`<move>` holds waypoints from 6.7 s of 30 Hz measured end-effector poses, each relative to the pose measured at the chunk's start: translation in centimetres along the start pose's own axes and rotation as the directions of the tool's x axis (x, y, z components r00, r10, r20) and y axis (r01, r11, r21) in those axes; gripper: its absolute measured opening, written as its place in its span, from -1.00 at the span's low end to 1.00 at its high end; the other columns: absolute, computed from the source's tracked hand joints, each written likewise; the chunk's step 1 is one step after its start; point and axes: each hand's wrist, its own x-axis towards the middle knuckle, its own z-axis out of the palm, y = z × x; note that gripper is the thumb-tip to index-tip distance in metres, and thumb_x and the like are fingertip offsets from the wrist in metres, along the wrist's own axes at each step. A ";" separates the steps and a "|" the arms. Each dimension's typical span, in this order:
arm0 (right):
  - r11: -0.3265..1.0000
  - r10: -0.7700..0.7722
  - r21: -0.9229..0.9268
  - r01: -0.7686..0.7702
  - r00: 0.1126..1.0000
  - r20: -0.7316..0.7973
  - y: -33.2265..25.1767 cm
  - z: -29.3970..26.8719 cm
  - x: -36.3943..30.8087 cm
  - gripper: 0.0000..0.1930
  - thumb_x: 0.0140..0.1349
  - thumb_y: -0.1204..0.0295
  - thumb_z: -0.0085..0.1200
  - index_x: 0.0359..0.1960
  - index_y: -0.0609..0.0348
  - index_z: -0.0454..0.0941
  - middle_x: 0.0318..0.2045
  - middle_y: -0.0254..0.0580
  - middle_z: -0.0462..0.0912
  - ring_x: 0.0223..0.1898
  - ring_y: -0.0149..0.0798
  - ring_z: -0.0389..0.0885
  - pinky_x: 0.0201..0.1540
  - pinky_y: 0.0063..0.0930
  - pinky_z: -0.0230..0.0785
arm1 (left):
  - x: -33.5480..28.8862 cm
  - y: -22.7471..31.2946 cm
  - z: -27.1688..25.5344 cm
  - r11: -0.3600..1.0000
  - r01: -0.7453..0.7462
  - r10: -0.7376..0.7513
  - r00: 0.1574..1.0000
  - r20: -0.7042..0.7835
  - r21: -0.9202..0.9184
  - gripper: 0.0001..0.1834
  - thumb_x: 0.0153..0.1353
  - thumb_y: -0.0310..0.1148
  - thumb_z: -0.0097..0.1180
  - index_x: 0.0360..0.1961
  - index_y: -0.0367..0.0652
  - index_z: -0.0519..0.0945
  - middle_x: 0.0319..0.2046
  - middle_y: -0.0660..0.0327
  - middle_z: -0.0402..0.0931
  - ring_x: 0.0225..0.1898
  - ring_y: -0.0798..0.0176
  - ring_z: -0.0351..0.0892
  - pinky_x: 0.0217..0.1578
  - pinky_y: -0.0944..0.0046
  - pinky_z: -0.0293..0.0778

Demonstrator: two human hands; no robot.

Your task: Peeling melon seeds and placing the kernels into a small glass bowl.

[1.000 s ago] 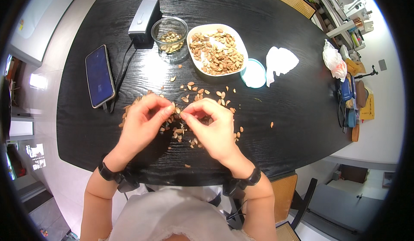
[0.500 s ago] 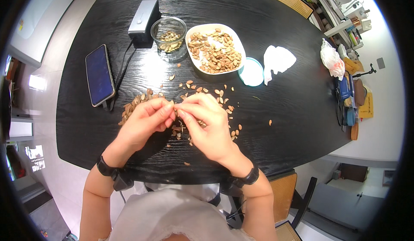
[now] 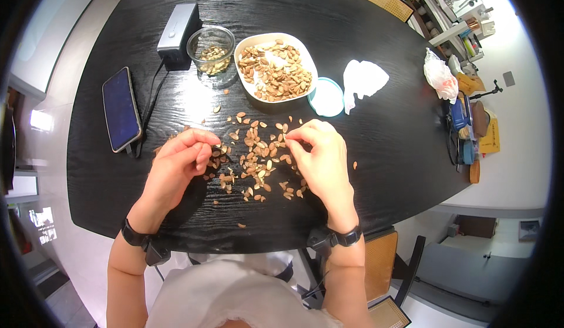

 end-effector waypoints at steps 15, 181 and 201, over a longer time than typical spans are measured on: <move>1.000 -0.024 0.004 0.023 0.996 0.090 0.4 0.7 -0.1 -0.91 -0.05 0.49 0.25 -0.48 0.21 0.62 -0.49 -0.23 0.56 -0.34 -0.18 0.53 -0.26 -0.36 0.38 | -0.2 -0.4 0.3 0.998 -0.015 0.012 0.999 0.052 0.057 -0.74 0.42 -0.33 -0.18 -0.07 -0.23 0.49 -0.58 0.48 0.16 -0.55 0.58 0.04 -0.52 0.53 0.02; 0.784 -0.603 0.088 0.615 0.787 -0.130 -5.3 4.0 -2.3 -0.78 -0.09 0.46 0.26 -0.34 0.13 0.62 -0.36 -0.33 0.52 -0.33 -0.23 0.50 -0.22 -0.32 0.23 | -0.2 -1.6 1.8 0.821 0.159 0.010 0.956 0.292 -0.548 -0.08 0.33 0.28 -0.49 0.31 -0.44 0.06 0.27 -0.20 0.14 0.32 0.01 0.15 0.31 0.07 0.08; 0.947 -0.302 0.031 0.321 0.915 -0.268 -3.6 1.6 -1.0 -0.81 -0.09 0.58 0.24 -0.37 0.10 0.63 -0.42 -0.31 0.53 -0.31 -0.20 0.48 -0.17 -0.37 0.22 | -0.4 -1.6 2.0 0.778 0.180 0.032 0.945 0.324 -0.602 -0.11 0.35 0.23 -0.42 0.31 -0.47 0.01 0.29 -0.17 0.08 0.34 0.04 0.10 0.35 0.12 0.03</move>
